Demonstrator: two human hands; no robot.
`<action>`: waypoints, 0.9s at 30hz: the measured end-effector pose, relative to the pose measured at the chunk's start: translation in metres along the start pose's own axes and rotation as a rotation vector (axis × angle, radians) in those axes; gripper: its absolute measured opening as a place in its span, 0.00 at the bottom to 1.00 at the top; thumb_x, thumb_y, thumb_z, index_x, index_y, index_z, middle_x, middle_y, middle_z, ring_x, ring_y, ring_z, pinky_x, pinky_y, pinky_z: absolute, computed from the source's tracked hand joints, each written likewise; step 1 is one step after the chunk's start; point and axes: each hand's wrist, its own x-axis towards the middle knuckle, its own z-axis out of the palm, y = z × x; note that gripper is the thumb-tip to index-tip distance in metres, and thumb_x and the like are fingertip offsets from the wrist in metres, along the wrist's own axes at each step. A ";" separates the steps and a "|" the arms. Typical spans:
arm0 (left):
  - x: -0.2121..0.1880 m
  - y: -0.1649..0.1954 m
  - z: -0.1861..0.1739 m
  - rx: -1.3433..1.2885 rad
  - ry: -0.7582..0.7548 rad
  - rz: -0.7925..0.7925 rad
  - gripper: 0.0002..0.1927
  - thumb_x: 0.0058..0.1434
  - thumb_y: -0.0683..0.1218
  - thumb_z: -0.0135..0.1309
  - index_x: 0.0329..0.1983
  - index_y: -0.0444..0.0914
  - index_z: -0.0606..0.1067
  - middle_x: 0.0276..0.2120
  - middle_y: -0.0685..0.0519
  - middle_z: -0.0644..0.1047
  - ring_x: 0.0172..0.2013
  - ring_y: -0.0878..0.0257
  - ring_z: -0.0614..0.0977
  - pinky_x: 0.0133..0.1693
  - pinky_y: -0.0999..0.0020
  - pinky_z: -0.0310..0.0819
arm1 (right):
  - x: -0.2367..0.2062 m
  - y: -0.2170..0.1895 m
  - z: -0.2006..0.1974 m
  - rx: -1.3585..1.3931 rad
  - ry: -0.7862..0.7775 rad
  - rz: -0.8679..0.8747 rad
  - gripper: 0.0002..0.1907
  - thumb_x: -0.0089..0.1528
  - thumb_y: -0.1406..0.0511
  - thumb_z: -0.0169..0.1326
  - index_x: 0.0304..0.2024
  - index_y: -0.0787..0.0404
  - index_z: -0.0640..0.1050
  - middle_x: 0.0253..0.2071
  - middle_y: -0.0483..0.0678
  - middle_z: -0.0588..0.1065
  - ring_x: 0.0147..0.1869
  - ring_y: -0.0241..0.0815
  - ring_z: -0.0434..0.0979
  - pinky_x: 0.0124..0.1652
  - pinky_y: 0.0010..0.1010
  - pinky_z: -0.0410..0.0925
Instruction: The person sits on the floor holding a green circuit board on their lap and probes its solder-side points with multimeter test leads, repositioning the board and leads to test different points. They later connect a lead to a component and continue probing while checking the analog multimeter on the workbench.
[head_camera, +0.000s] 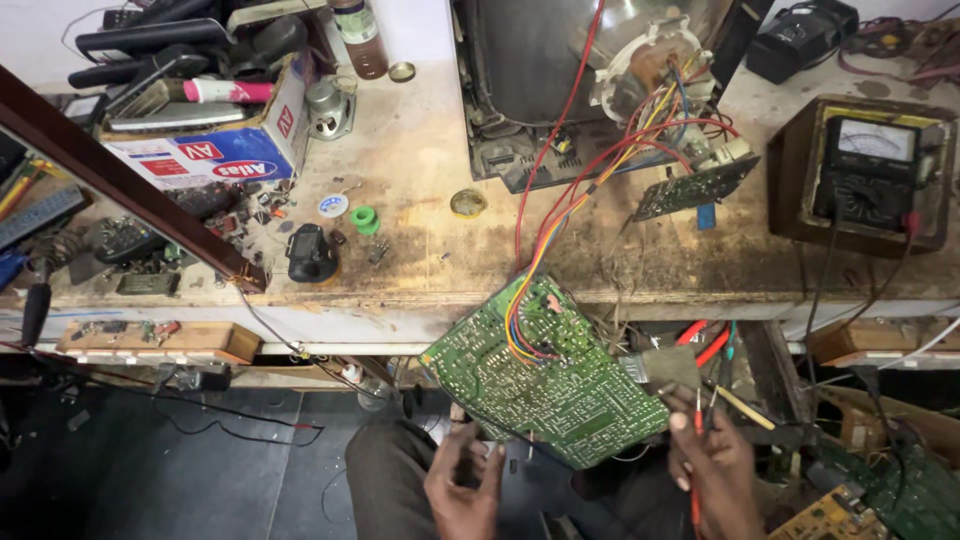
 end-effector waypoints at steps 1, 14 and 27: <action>-0.002 -0.004 0.002 -0.014 -0.002 0.008 0.21 0.47 0.32 0.69 0.46 0.30 0.79 0.30 0.52 0.78 0.26 0.73 0.75 0.29 0.79 0.70 | 0.002 0.000 -0.003 0.003 -0.011 -0.009 0.27 0.62 0.65 0.54 0.63 0.69 0.71 0.45 0.49 0.79 0.17 0.28 0.59 0.15 0.25 0.53; -0.007 -0.020 0.032 -0.017 -0.009 0.199 0.20 0.43 0.33 0.70 0.41 0.28 0.81 0.28 0.48 0.82 0.23 0.68 0.80 0.27 0.75 0.74 | 0.022 -0.015 -0.005 0.123 -0.007 -0.097 0.25 0.65 0.61 0.52 0.62 0.67 0.71 0.23 0.38 0.60 0.20 0.28 0.54 0.18 0.24 0.53; -0.017 -0.020 0.023 0.152 0.032 -0.003 0.19 0.45 0.37 0.70 0.43 0.34 0.84 0.26 0.52 0.85 0.28 0.67 0.89 0.32 0.72 0.84 | 0.021 -0.006 -0.011 0.107 0.023 -0.092 0.25 0.66 0.63 0.52 0.62 0.70 0.70 0.23 0.40 0.62 0.21 0.29 0.55 0.18 0.26 0.54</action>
